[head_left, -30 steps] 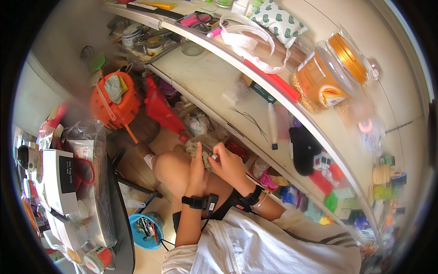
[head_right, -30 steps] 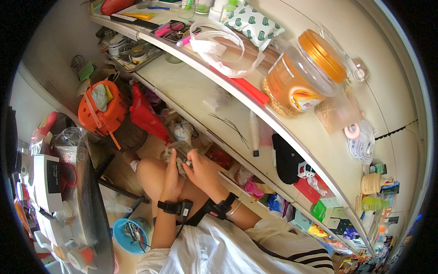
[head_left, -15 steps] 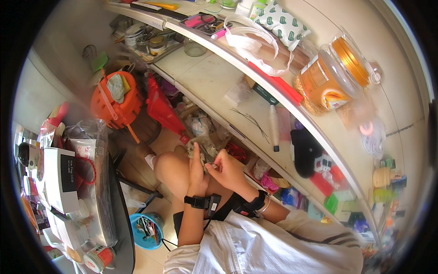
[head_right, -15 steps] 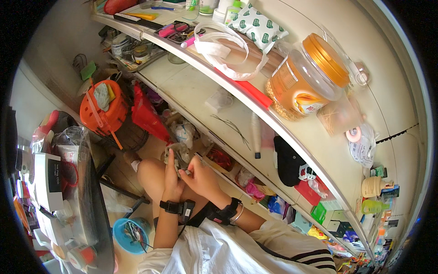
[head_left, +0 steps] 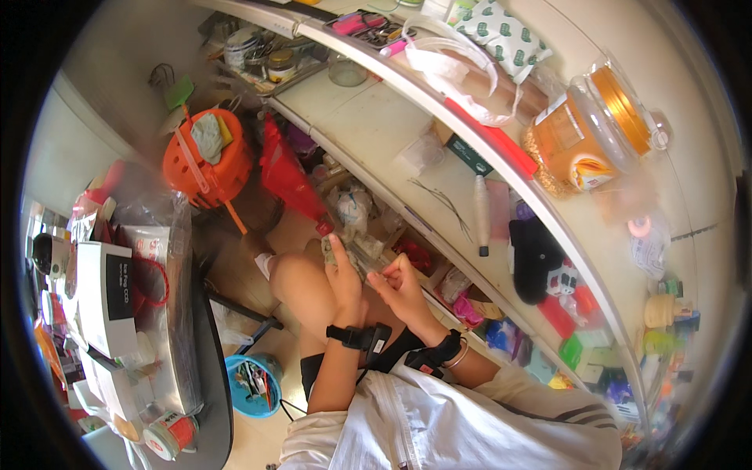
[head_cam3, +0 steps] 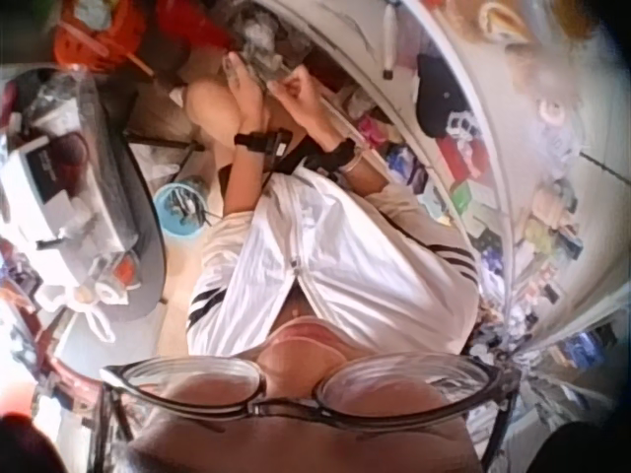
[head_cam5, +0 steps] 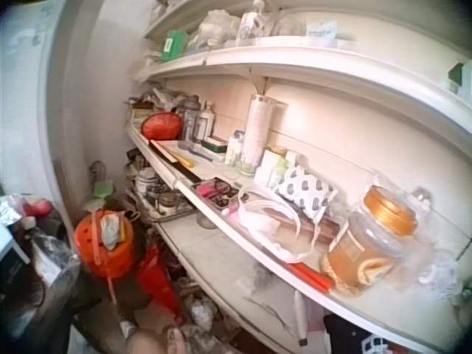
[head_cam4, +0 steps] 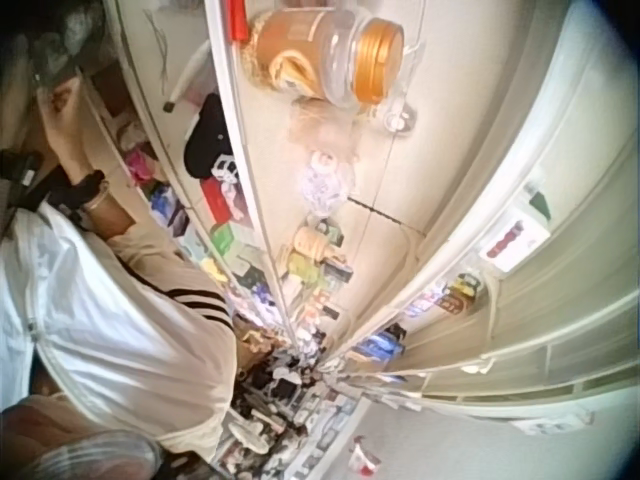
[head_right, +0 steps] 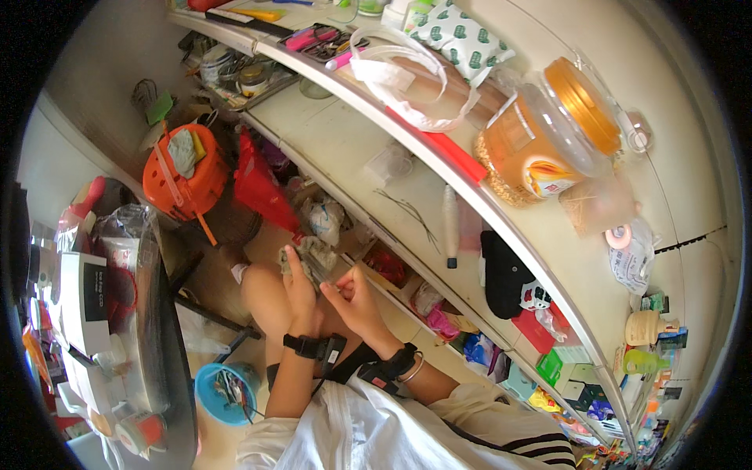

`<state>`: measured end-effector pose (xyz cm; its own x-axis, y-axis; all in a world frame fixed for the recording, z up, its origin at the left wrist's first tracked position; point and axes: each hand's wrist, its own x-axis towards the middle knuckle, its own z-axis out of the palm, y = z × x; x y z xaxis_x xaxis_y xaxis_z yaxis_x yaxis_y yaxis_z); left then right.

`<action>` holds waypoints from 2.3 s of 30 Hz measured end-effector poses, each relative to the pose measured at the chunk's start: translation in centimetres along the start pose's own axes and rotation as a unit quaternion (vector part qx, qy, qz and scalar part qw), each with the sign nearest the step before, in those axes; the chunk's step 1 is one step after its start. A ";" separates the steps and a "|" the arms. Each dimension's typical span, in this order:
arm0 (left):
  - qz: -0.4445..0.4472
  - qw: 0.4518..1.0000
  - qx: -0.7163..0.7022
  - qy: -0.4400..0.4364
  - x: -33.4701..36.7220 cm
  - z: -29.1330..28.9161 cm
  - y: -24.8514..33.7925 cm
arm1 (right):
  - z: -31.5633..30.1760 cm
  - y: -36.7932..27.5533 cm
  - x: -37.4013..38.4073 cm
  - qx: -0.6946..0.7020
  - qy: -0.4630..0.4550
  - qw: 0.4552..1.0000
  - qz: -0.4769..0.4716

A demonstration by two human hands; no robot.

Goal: The person wipes a stool with a cloth, moves various bags, boxes, and jars from a storage shelf to a table, and then wipes the shelf surface with the cloth.

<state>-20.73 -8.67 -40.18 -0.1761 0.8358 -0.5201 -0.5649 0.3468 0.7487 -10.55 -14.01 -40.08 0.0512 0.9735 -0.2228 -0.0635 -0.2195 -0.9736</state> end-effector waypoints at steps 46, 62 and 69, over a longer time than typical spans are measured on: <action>-0.152 0.951 -0.075 -0.260 2.2 7.9 4.6 | -5.2 -7.4 8.5 -0.336 -0.024 0.906 -0.257; -0.202 0.963 -0.115 -0.139 13.4 8.1 4.3 | -3.4 -4.0 21.0 -0.260 0.008 0.956 -0.133; -0.097 0.989 -0.109 -0.024 17.4 8.0 1.9 | -5.3 -5.0 30.1 -0.226 0.137 0.953 -0.146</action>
<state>-18.45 9.95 -44.50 -0.0118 0.7837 -0.6210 -0.7462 0.4065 0.5272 -3.43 16.03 -42.21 0.2629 0.9577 0.1173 0.4271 -0.0065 -0.9042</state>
